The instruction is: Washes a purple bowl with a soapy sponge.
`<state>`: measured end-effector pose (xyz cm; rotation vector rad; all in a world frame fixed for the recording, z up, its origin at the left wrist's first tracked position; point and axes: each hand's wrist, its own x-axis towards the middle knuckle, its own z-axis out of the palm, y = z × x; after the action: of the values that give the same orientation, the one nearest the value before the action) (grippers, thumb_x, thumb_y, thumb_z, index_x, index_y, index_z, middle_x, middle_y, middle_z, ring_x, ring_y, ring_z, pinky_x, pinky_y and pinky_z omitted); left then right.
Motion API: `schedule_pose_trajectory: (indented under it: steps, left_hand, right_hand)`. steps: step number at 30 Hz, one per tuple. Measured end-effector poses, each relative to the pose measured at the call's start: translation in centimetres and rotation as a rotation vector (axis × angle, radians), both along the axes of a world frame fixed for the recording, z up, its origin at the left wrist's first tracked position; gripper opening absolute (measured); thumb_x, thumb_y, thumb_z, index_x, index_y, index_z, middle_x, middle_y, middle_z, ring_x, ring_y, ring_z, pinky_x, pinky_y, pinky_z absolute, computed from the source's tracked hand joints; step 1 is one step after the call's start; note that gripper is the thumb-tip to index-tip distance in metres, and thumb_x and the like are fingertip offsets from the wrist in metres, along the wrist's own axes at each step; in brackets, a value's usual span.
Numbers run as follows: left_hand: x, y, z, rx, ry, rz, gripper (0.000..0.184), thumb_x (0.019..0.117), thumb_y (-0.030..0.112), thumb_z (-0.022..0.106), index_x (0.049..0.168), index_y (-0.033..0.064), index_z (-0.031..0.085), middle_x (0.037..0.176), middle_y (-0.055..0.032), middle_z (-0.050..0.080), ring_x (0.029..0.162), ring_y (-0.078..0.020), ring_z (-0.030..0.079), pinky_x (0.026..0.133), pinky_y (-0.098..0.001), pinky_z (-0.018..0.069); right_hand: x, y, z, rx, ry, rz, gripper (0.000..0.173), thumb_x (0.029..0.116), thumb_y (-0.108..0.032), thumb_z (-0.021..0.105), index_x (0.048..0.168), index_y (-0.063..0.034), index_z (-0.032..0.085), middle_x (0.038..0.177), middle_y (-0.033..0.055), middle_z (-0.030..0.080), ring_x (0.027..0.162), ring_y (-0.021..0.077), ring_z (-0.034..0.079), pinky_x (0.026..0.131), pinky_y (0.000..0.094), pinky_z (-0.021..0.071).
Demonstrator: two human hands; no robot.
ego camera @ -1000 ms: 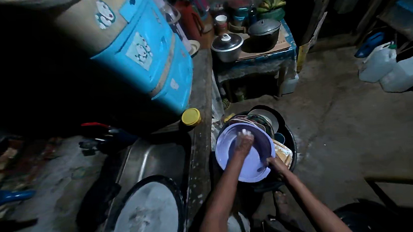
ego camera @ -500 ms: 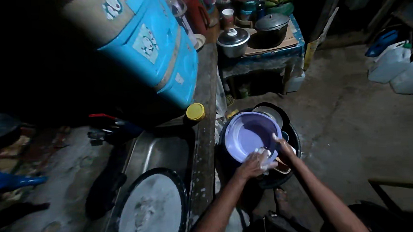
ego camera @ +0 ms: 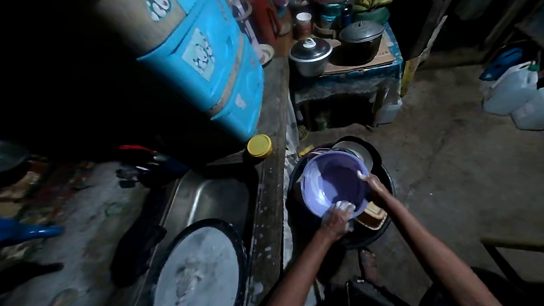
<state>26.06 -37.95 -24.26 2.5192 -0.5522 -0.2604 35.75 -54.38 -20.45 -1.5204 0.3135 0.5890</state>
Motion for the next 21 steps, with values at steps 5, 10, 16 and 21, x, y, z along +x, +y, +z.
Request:
schedule_pose_trajectory:
  steps: [5,10,16,21]
  left_hand:
    - [0.8,1.8,-0.4,-0.064,-0.252,0.004,0.032,0.0823,-0.01,0.066,0.114,-0.0071,0.073,0.118,-0.0255,0.071,0.112,-0.044,0.068,0.096,-0.0563,0.0535]
    - [1.4,-4.5,3.8,-0.037,0.243,0.312,0.04,0.0917,0.0,0.062,0.128,-0.0165,0.058,0.132,-0.0341,0.059,0.127,-0.0447,0.058,0.11,-0.0529,0.0437]
    - [0.4,2.8,-1.3,0.096,-0.063,-0.153,0.044,0.0803,-0.005,0.074,0.124,-0.0012,0.07,0.13,-0.0252,0.066,0.122,-0.044,0.062,0.103,-0.0585,0.048]
    - [1.7,-2.3,1.6,-0.04,-0.134,0.166,0.026,0.086,-0.007,0.064,0.111,-0.0137,0.069,0.114,-0.0301,0.069,0.108,-0.0441,0.069,0.095,-0.0535,0.0546]
  right_hand:
    - [-0.1,0.1,1.1,0.029,-0.048,-0.096,0.068,0.1026,-0.021,0.058,0.161,-0.0108,0.024,0.151,0.0221,0.046,0.129,0.0311,0.054,0.101,0.0501,0.0493]
    - [-3.0,3.7,-1.7,0.015,-0.156,-0.231,0.08,0.0926,0.007,0.053,0.161,-0.0017,0.013,0.156,0.0261,0.036,0.137,0.0292,0.048,0.11,0.0428,0.0441]
    - [-1.2,-1.3,1.3,-0.108,0.021,0.024,0.076,0.0917,0.011,0.05,0.16,-0.0088,0.023,0.144,0.0242,0.049,0.119,0.0312,0.059,0.092,0.0497,0.0536]
    - [-2.9,2.8,-1.5,0.037,-0.141,-0.253,0.09,0.0843,0.005,0.057,0.162,-0.0057,0.012,0.152,0.0281,0.04,0.125,0.0327,0.055,0.097,0.047,0.0514]
